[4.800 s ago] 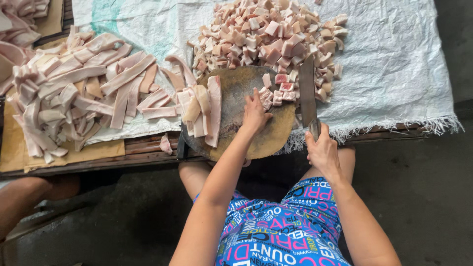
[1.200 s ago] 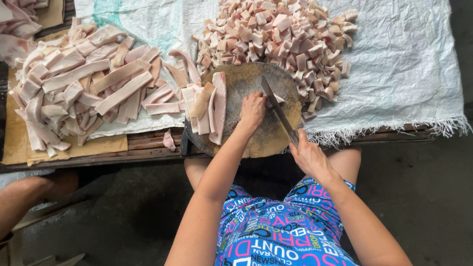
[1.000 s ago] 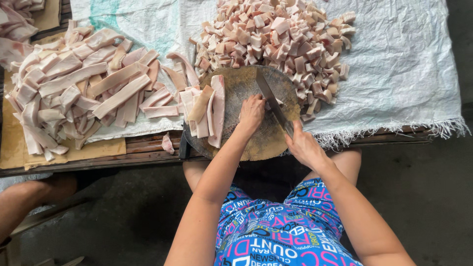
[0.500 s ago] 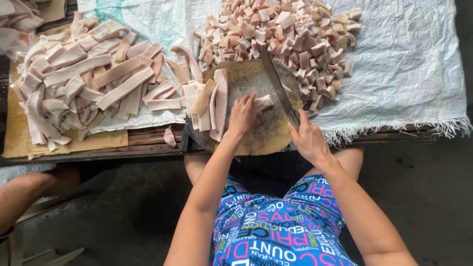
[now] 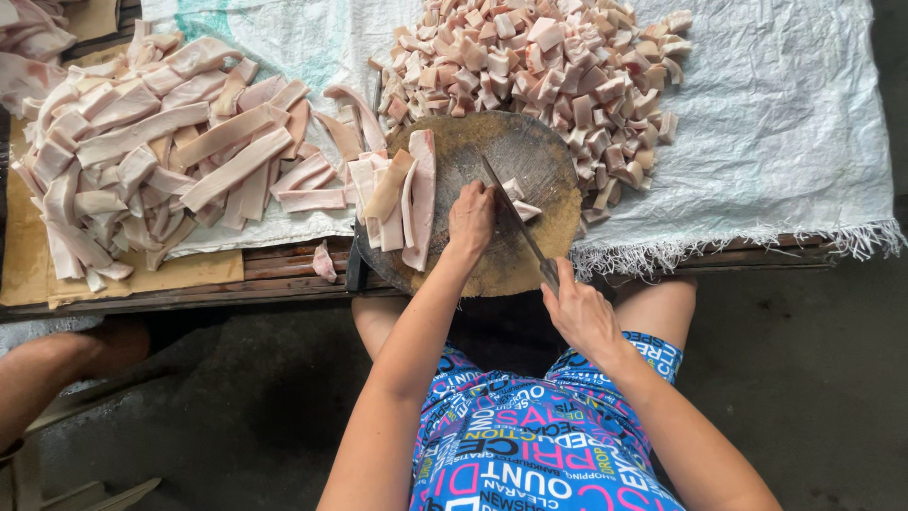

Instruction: The person is chopping strips of animal skin and fat into smaller pieces on a wooden cutting board using a cleaver. Another person moves pieces of meat onto the work surface as they are prepared.

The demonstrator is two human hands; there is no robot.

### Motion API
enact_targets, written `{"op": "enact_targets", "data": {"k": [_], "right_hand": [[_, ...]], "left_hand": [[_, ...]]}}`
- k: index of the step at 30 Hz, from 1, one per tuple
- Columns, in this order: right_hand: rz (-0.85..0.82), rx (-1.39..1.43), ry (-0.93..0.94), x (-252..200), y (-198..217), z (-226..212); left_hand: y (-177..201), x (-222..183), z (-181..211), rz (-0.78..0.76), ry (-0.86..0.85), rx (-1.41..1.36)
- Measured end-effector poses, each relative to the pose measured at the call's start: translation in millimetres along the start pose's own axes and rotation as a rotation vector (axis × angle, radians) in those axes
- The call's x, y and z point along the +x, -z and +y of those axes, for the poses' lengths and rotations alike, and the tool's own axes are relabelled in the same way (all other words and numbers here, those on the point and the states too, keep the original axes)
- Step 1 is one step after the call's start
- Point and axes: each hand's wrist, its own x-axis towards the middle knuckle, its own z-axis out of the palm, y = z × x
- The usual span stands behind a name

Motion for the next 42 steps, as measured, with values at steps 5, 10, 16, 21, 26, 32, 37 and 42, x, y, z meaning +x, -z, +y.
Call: {"op": "enact_targets", "data": {"k": [5,10,16,21,26,32,37,42], "right_hand": [[-0.076,-0.029,-0.048,21.5,-5.6,2.2],[-0.104,0.032,-0.006,53.3,-2.4,4.4],[-0.121,-0.023,-0.017,90.4,-17.1,2.2],[-0.148,0.039,-0.052,130.2,-14.1,-14.5],[0.002,0.184,0.019,102.6,7.3,-2.6],[0.078,0.236,-0.015,68.7,30.0,-6.1],[0.099,0.208,0.076,37.0,28.7,-15.6],[0.109,0.091,0.04,-1.2,14.9,-9.1]], "left_hand": [[-2.0,8.6,-8.9,-0.064,0.087,-0.12],[-3.3,15.3,-14.7,-0.098,0.044,-0.161],[8.3,14.7,-11.6,-0.087,-0.053,-0.119],[31.5,12.1,2.3,-0.123,-0.074,-0.11],[39.2,-21.2,-27.0,0.043,-0.21,-0.277],[31.1,-41.5,-48.1,-0.059,0.093,-0.398],[7.3,-18.7,-15.2,-0.001,0.098,-0.354],[12.9,-8.1,5.9,-0.014,0.088,-0.281]]}}
